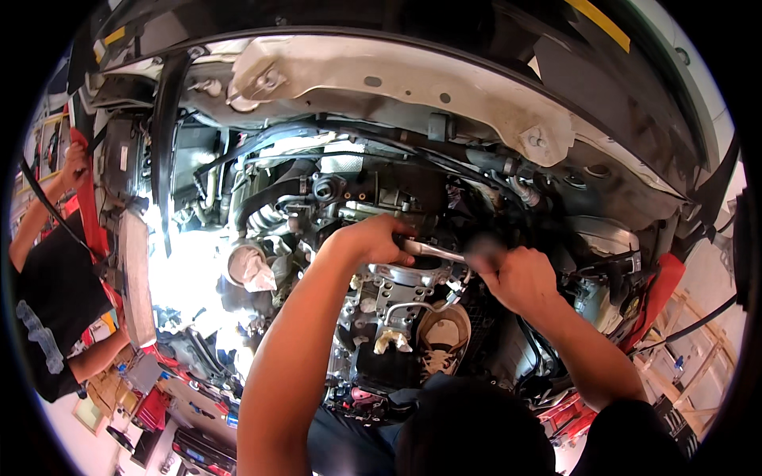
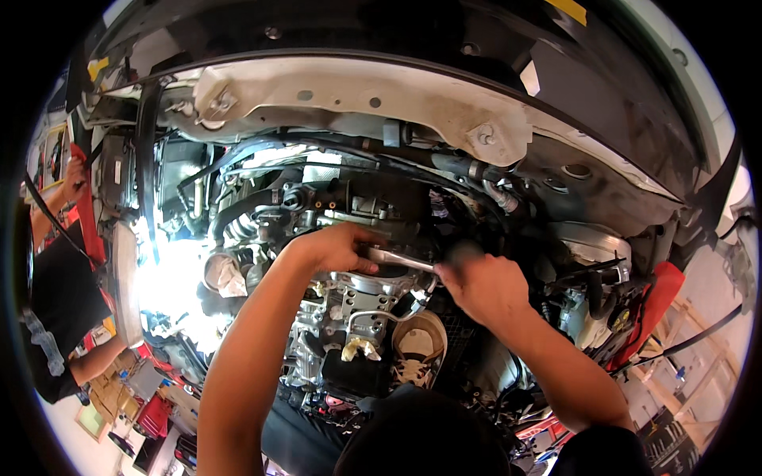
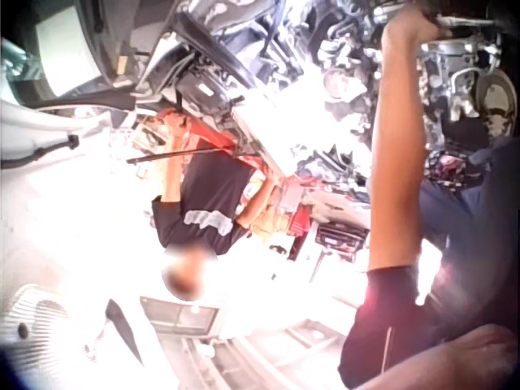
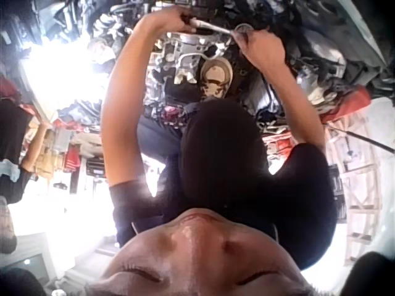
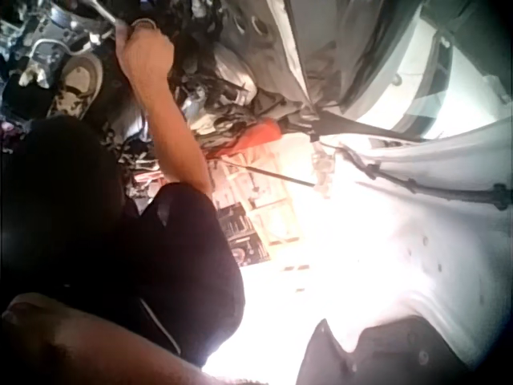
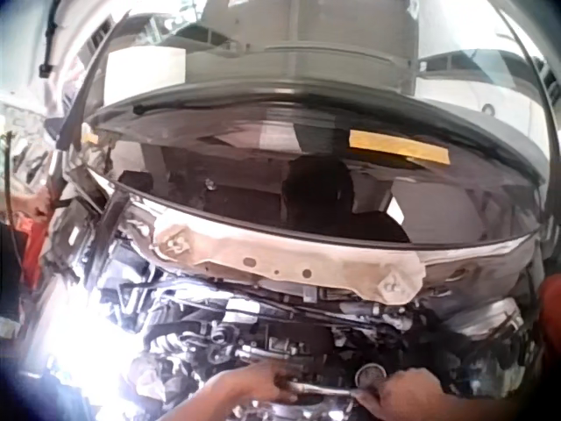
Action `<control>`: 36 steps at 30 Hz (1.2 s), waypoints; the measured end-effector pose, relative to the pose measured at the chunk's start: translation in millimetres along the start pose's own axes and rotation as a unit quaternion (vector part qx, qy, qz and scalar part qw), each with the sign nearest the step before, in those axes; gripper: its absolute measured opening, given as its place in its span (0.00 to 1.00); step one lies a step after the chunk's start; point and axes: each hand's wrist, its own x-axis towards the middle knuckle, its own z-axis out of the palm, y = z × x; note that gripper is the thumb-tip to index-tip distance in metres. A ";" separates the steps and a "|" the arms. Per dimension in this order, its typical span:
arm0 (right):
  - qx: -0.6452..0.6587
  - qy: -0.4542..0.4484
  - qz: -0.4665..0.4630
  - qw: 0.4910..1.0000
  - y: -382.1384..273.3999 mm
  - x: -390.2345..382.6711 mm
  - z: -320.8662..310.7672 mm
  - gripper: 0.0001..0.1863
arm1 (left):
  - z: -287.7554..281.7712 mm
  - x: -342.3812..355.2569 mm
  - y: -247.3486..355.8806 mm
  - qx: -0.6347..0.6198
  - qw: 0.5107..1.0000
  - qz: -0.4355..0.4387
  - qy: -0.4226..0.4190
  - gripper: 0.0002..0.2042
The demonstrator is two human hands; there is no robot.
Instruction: The person disassembles components of a car engine using a socket wrench and by hand, including removing a metal housing and individual bolts.
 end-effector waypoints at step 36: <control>0.091 -0.123 -0.032 0.988 29.8 13.5 9.5 0.22 | 62.7 -83.8 52.3 0.017 0.803 0.027 0.596 0.18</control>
